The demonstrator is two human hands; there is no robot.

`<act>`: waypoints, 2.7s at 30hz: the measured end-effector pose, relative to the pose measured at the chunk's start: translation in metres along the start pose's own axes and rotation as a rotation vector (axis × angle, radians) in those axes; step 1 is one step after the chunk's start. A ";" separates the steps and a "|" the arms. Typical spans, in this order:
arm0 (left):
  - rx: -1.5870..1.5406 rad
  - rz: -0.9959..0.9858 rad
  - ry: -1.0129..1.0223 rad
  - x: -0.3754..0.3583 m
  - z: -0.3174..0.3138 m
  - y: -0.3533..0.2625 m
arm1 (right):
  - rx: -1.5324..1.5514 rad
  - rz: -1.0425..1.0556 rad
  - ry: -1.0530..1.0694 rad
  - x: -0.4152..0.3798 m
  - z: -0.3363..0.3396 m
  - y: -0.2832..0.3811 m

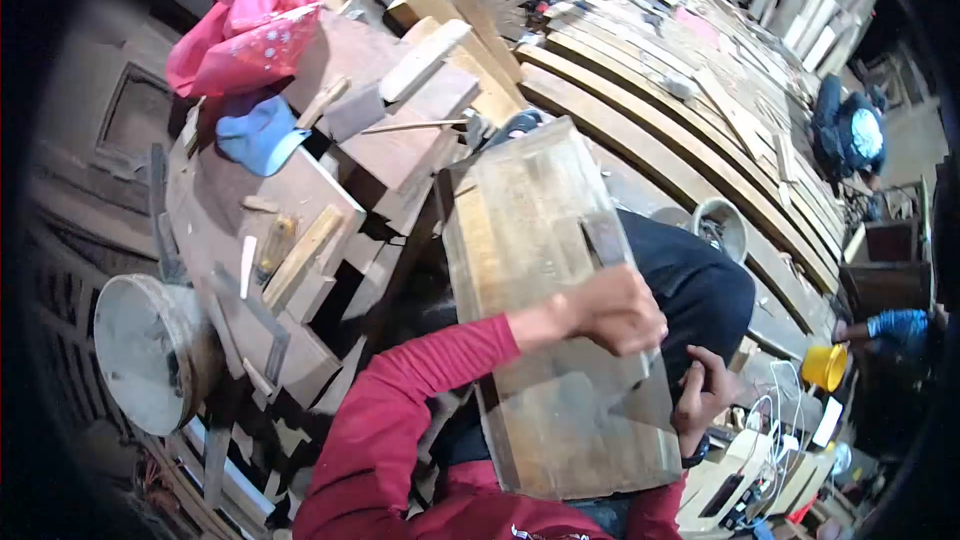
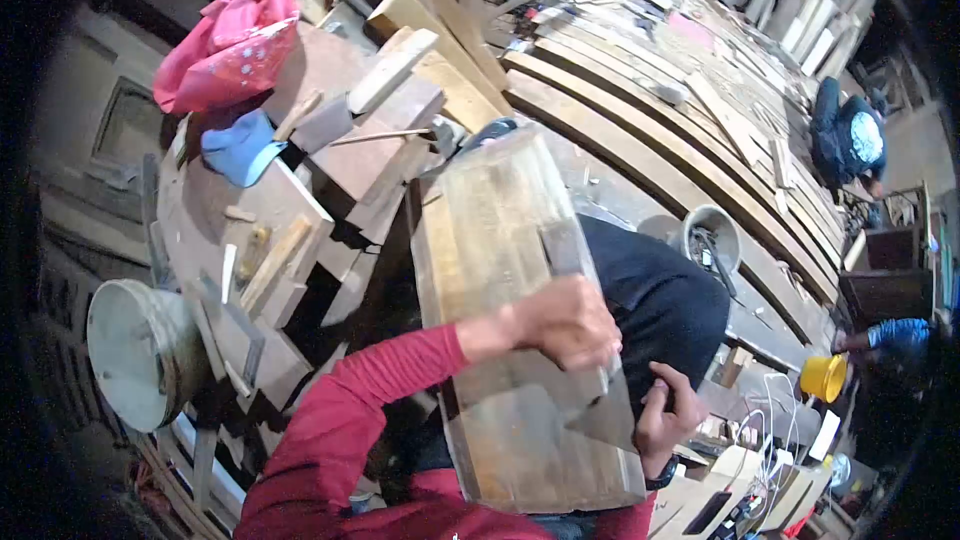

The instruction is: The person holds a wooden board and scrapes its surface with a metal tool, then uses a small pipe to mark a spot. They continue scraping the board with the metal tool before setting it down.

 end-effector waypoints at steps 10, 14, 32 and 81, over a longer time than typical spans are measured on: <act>0.225 0.069 0.017 -0.008 -0.016 -0.008 | 0.022 0.069 0.045 -0.001 0.001 0.005; 0.159 0.050 -0.009 -0.009 -0.018 0.000 | 0.034 0.063 0.014 -0.003 -0.002 0.009; 0.209 0.126 0.004 -0.001 -0.009 0.001 | -0.041 0.077 0.018 -0.006 -0.003 0.003; -0.741 0.578 -0.403 -0.033 0.065 -0.055 | 0.185 -0.110 0.303 -0.008 0.040 0.028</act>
Point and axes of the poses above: each hand's wrist, its own x-axis towards the middle knuckle, its own z-axis out of the back of the hand, y = z × x, the point moved 3 cm from there along x, towards the middle knuckle
